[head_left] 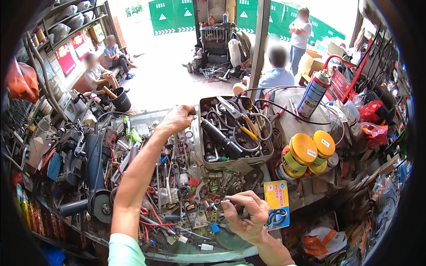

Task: The person assembles small mechanical components on a cluttered workbench. They pick up a cylindrical metal part, attach a smaller piece, and repeatedly inspect the assembly by turning it over in their hands. The person occasionally reaches for other small parts from the table but primarily focuses on the single assembly.

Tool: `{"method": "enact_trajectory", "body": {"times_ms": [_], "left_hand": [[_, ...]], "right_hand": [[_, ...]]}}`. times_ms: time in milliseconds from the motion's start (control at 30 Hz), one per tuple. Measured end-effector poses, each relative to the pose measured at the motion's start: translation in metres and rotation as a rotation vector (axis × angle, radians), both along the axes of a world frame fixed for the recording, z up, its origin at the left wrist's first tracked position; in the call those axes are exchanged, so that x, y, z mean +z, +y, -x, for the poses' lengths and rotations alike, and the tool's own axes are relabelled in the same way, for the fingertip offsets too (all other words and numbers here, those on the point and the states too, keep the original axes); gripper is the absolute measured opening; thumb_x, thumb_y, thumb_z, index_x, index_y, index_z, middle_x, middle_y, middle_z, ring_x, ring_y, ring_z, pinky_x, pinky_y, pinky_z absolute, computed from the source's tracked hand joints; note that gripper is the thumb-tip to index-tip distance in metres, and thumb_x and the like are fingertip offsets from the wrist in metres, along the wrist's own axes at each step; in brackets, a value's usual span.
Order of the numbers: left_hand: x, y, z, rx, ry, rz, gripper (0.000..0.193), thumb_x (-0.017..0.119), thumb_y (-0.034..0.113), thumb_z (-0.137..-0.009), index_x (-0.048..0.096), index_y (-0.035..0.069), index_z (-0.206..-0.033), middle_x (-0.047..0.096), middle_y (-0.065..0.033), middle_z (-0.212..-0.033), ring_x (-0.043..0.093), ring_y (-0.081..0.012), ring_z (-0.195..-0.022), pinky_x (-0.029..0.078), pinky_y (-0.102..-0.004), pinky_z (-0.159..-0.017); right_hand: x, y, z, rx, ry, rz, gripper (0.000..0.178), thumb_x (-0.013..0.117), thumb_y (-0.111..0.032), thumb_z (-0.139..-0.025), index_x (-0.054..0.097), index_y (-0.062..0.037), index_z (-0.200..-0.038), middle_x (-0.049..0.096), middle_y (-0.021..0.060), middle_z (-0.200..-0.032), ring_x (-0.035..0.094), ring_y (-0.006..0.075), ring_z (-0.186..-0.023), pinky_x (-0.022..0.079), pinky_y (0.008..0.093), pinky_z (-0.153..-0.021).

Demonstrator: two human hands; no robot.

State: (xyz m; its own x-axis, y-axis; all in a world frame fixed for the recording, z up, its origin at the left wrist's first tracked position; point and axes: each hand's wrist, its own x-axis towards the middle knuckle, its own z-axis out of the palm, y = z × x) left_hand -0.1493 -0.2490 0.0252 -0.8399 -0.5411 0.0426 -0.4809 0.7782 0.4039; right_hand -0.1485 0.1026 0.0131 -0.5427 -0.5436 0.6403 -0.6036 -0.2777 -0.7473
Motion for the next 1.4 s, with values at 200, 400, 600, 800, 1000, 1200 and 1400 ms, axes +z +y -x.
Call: {"method": "enact_trajectory", "body": {"times_ms": [200, 400, 600, 800, 1000, 1200, 1400], "left_hand": [[-0.048, -0.029, 0.034, 0.131, -0.014, 0.064, 0.021, 0.070, 0.014, -0.076, 0.077, 0.010, -0.096, 0.075, -0.0191, -0.097, 0.072, -0.0360, -0.097, 0.056, -0.0450, -0.090], [-0.048, -0.024, 0.035, 0.106, -0.147, 0.201, 0.019, 0.071, 0.015, -0.078, 0.077, 0.007, -0.094, 0.074, -0.0210, -0.092, 0.072, -0.0385, -0.094, 0.056, -0.0469, -0.086], [0.014, 0.000, 0.010, 0.095, -0.104, 0.214, 0.029, 0.063, 0.021, -0.077, 0.075, 0.002, -0.094, 0.073, -0.0230, -0.092, 0.071, -0.0394, -0.092, 0.055, -0.0456, -0.089], [0.054, 0.058, -0.046, -0.180, -0.030, 0.167, 0.017, 0.063, 0.016, -0.076, 0.068, 0.000, -0.079, 0.069, -0.0206, -0.082, 0.068, -0.0408, -0.084, 0.053, -0.0499, -0.083], [0.029, 0.106, -0.091, -0.385, -0.171, 0.140, 0.022, 0.070, 0.015, -0.083, 0.073, 0.005, -0.102, 0.067, -0.0113, -0.092, 0.066, -0.0301, -0.093, 0.047, -0.0426, -0.088], [0.023, 0.134, -0.098, -0.495, 0.043, 0.138, 0.020, 0.071, 0.006, -0.082, 0.071, 0.002, -0.102, 0.066, -0.0127, -0.095, 0.065, -0.0331, -0.095, 0.051, -0.0433, -0.086], [0.001, 0.160, -0.083, -0.705, 0.063, 0.210, 0.019, 0.072, 0.005, -0.075, 0.064, 0.006, -0.093, 0.058, -0.0106, -0.087, 0.060, -0.0312, -0.085, 0.051, -0.0437, -0.075]], "right_hand": [[-0.006, -0.002, 0.003, -0.019, -0.036, -0.022, 0.017, 0.083, -0.006, -0.082, 0.072, -0.0009, -0.095, 0.069, 0.0083, -0.081, 0.057, 0.0054, -0.051, 0.045, 0.0211, -0.046], [-0.006, -0.002, 0.008, -0.026, 0.035, -0.025, 0.018, 0.083, -0.005, -0.081, 0.072, -0.0002, -0.094, 0.069, 0.0084, -0.080, 0.059, 0.0074, -0.049, 0.046, 0.0229, -0.044], [-0.004, 0.002, 0.006, -0.062, 0.085, -0.033, 0.018, 0.084, -0.005, -0.079, 0.072, -0.0029, -0.092, 0.069, 0.0066, -0.078, 0.059, 0.0076, -0.049, 0.046, 0.0228, -0.043], [0.008, 0.005, 0.009, 0.011, 0.205, 0.004, 0.024, 0.084, -0.003, -0.076, 0.072, -0.0013, -0.097, 0.071, 0.0106, -0.082, 0.070, 0.0210, -0.060, 0.057, 0.0306, -0.052], [0.005, 0.004, 0.011, -0.056, 0.137, 0.000, 0.022, 0.083, -0.003, -0.079, 0.072, 0.0006, -0.098, 0.070, 0.0097, -0.085, 0.059, 0.0097, -0.051, 0.047, 0.0238, -0.044], [0.001, 0.006, 0.015, -0.183, 0.018, 0.128, 0.019, 0.080, 0.000, -0.080, 0.073, 0.0005, -0.097, 0.069, 0.0111, -0.086, 0.052, 0.0037, -0.052, 0.040, 0.0188, -0.044], [0.000, 0.001, 0.015, -0.184, -0.039, 0.092, 0.017, 0.082, 0.000, -0.080, 0.073, -0.0003, -0.094, 0.069, 0.0086, -0.086, 0.051, 0.0038, -0.053, 0.039, 0.0188, -0.046]]}}
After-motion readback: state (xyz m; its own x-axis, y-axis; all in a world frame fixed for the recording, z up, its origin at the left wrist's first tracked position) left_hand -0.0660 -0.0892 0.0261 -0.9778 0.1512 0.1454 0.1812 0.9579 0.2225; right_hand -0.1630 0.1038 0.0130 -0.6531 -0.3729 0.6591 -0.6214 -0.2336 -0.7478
